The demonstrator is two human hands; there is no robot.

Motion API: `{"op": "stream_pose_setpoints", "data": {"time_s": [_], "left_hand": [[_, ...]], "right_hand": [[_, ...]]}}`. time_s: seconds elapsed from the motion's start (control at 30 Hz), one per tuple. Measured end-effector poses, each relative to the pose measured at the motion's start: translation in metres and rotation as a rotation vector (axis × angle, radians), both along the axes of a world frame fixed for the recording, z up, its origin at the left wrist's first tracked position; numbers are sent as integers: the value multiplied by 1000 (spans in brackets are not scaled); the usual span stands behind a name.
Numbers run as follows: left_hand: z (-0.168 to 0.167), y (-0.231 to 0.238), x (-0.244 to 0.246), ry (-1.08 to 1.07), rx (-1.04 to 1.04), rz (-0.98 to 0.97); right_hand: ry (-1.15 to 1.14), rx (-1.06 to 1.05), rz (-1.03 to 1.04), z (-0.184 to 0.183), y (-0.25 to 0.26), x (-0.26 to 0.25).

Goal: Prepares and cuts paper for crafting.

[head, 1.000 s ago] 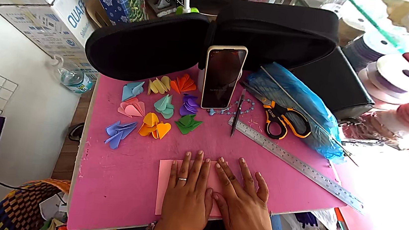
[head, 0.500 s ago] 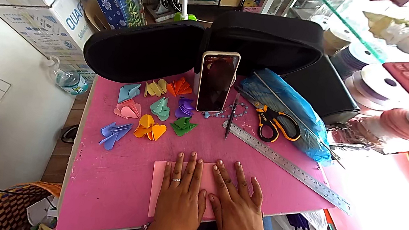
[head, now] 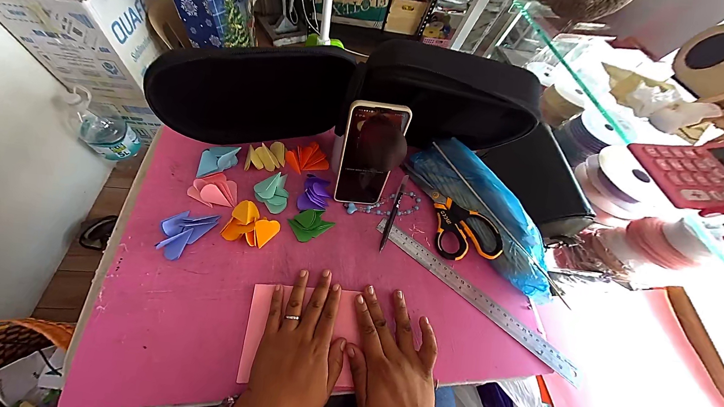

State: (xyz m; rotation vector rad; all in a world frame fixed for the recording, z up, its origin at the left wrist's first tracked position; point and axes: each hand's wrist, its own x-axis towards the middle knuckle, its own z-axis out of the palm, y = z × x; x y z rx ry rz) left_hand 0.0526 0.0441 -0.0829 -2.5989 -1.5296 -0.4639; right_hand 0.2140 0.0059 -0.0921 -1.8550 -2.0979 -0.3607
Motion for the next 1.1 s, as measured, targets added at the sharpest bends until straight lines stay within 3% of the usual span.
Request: {"op": "stream_pose_setpoints", "data": {"time_s": [1.1], "left_hand": [[3, 0, -1, -7, -28, -2]], "right_hand": [[49, 17, 9, -1, 1, -1]]}}
